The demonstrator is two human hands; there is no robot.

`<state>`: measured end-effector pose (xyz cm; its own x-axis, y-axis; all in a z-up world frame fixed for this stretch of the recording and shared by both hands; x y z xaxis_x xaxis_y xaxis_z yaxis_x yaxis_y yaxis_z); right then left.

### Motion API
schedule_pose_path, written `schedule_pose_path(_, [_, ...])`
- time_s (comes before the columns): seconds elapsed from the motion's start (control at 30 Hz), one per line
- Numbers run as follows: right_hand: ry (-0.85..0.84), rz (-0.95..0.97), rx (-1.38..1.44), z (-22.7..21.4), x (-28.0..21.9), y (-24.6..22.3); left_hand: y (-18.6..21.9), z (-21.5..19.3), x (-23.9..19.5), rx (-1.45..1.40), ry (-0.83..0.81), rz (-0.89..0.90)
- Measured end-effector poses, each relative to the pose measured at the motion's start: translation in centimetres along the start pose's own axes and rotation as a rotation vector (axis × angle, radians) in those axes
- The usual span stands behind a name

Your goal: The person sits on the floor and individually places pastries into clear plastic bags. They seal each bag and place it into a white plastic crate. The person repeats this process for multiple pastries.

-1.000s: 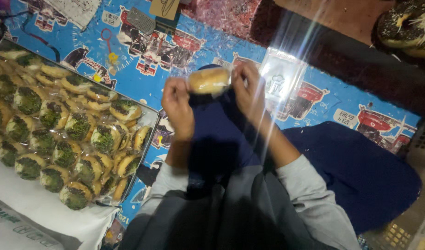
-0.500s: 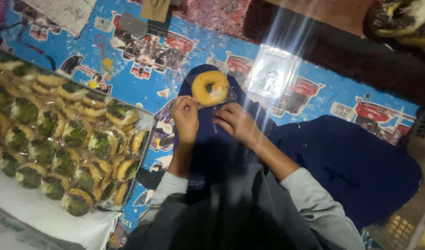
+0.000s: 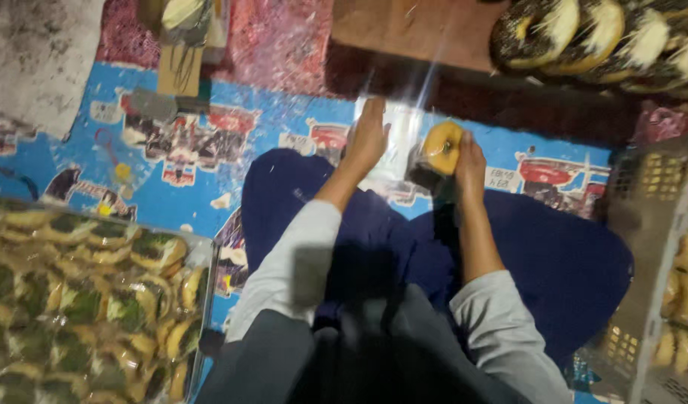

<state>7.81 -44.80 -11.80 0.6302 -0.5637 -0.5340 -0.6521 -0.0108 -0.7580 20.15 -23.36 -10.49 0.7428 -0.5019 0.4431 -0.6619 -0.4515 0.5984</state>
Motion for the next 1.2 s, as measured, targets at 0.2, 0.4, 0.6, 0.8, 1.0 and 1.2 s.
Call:
schedule_pose_path(0.2, [0.363,-0.397,-0.425,-1.1,-0.8,-0.9,-5.2,4.6,0.2,0.084,-0.266,-0.127])
schedule_pose_path(0.4, [0.08,-0.426,-0.32,4.4,2.3,-6.4,2.9,-2.8,2.4,-0.094,-0.226,-0.069])
schedule_pose_path(0.6, [-0.325,-0.558,-0.086,4.0,-3.1,-14.1,8.1,-10.2,5.7,-0.263,0.184,-0.218])
schedule_pose_path(0.8, [0.38,-1.092,-0.385,-1.3,-14.7,-20.7,6.7,-9.5,5.4,-0.479,0.413,-0.474])
schedule_pose_path(1.0, [-0.011,-0.759,-0.437,-1.6,-15.8,-20.2,14.4,-9.4,3.7,-0.42,0.235,-0.125])
schedule_pose_path(1.2, [-0.074,-1.02,-0.395,-2.4,-14.0,-21.1,14.9,-10.1,6.5,-1.561,0.619,-0.283])
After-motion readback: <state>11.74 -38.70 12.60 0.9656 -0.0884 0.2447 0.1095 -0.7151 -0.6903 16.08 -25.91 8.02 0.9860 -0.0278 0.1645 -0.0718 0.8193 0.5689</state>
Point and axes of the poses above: each hand's wrist, its own x-axis towards the middle knuckle, its own z-axis out of the palm, y = z × x, the point moved 3 cm from there along x, towards the middle knuckle, and after that the axes turned 10 degrees about z, right-handed, at the moved point
